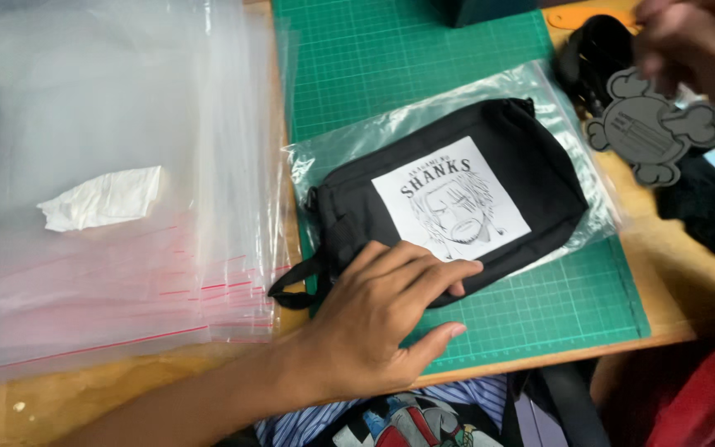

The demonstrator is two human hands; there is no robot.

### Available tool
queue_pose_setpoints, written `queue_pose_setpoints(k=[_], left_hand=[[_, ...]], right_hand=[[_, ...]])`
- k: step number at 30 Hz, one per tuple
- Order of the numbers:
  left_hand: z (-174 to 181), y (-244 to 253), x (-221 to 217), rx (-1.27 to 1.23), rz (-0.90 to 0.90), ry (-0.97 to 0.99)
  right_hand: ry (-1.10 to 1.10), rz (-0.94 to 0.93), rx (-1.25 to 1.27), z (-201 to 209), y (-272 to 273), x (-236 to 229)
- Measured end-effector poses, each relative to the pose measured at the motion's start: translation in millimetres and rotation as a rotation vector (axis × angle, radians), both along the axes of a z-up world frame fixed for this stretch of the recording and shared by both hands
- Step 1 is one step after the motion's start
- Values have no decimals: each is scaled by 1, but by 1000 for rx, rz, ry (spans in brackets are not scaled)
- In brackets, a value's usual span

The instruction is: The person attaches a character keychain to the zipper of a black fabric bag. They first rub the surface of a plastic bag, then take the black bag, handle a separate strap, and finally use their hands to attach the keychain ring through the zipper pull before placing the bag inside the plastic one.

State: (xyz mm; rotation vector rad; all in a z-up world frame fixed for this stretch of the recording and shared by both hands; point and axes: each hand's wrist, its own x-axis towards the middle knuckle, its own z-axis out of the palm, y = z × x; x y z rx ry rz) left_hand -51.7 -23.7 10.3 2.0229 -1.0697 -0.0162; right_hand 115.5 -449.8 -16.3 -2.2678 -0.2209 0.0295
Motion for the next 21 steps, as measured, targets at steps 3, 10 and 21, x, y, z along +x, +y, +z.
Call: queue_pose_setpoints(k=[3, 10, 21], left_hand=[[13, -5, 2, 91, -48, -53], [41, -37, 17, 380, 102, 1], [-29, -99, 158, 165, 358, -181]], right_hand=[[-29, 200, 49, 59, 62, -22], [355, 153, -430, 97, 120, -34], [310, 132, -479, 92, 122, -33]])
